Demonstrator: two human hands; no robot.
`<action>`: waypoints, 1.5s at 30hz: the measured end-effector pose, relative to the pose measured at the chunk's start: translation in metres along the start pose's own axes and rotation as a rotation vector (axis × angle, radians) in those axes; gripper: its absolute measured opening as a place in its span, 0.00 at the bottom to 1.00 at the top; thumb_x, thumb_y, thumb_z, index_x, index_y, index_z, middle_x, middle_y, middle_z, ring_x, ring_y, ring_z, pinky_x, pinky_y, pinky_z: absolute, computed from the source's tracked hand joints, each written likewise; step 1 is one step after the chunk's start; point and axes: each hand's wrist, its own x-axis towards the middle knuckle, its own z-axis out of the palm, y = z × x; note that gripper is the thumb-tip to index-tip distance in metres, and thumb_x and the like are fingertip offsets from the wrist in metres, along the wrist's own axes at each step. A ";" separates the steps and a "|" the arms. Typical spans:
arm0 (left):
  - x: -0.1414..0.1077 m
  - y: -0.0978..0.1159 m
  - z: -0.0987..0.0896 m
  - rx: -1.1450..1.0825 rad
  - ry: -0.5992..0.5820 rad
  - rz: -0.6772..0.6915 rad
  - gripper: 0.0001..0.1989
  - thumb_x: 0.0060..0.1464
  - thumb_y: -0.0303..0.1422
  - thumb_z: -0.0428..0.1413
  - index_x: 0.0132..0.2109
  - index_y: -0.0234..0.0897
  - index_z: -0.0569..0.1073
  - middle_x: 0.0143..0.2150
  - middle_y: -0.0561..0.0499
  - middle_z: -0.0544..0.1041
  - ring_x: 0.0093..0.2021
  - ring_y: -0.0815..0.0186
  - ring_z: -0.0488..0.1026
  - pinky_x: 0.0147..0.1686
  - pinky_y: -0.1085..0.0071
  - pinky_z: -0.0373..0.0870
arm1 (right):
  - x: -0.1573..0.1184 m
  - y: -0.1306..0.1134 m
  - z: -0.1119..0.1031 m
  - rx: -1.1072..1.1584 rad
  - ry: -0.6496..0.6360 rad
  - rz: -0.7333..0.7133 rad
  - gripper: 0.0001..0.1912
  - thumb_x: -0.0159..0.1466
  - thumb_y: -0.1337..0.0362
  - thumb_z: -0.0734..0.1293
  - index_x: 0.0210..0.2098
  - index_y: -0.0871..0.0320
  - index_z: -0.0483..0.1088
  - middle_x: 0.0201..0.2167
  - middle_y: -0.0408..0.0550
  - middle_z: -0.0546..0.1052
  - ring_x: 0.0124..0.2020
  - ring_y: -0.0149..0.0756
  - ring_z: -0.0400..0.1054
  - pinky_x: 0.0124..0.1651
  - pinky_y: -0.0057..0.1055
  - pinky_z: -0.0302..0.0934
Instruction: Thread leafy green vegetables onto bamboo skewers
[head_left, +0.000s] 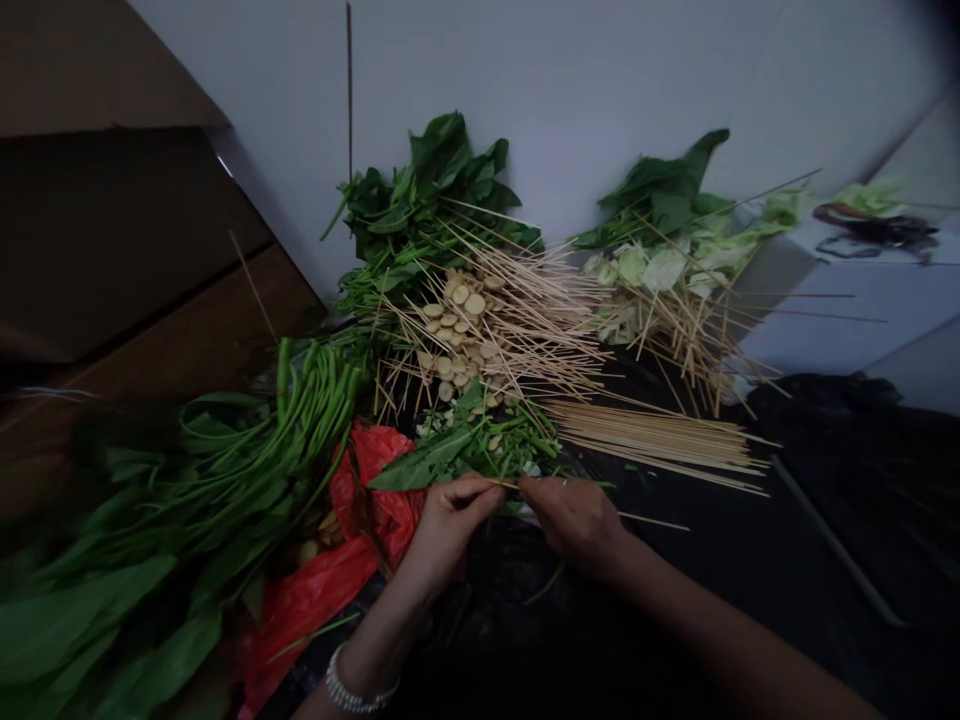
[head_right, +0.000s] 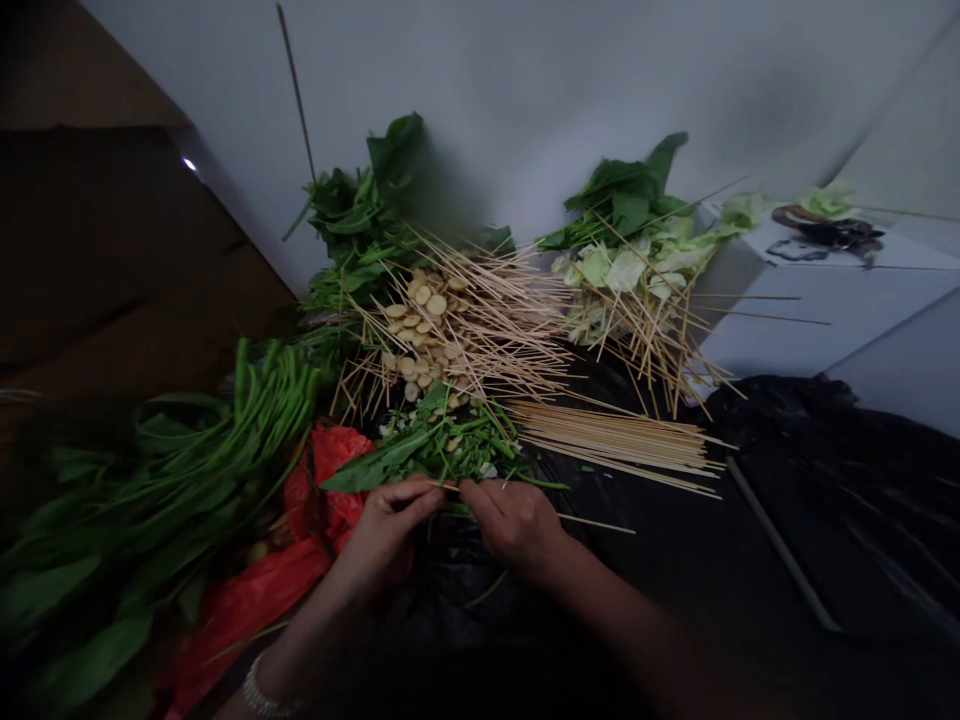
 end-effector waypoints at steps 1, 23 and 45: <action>0.000 0.000 0.001 0.030 -0.028 0.017 0.07 0.48 0.36 0.65 0.34 0.38 0.84 0.33 0.49 0.80 0.36 0.65 0.73 0.39 0.72 0.67 | 0.000 0.000 0.000 0.001 -0.006 -0.005 0.11 0.67 0.75 0.57 0.44 0.63 0.69 0.22 0.43 0.74 0.22 0.31 0.67 0.26 0.29 0.56; -0.016 -0.022 0.047 0.995 -0.406 0.130 0.02 0.52 0.27 0.57 0.34 0.38 0.73 0.35 0.53 0.75 0.35 0.65 0.71 0.32 0.72 0.59 | 0.007 0.028 -0.020 -0.157 0.127 0.172 0.04 0.66 0.71 0.66 0.40 0.61 0.72 0.29 0.48 0.80 0.24 0.30 0.72 0.29 0.28 0.57; 0.013 0.017 -0.010 -0.185 0.202 -0.060 0.13 0.40 0.38 0.70 0.35 0.39 0.83 0.30 0.51 0.82 0.32 0.69 0.75 0.38 0.73 0.68 | 0.002 0.018 -0.019 -0.032 0.053 0.038 0.20 0.63 0.77 0.62 0.53 0.63 0.71 0.26 0.46 0.76 0.26 0.30 0.69 0.30 0.28 0.57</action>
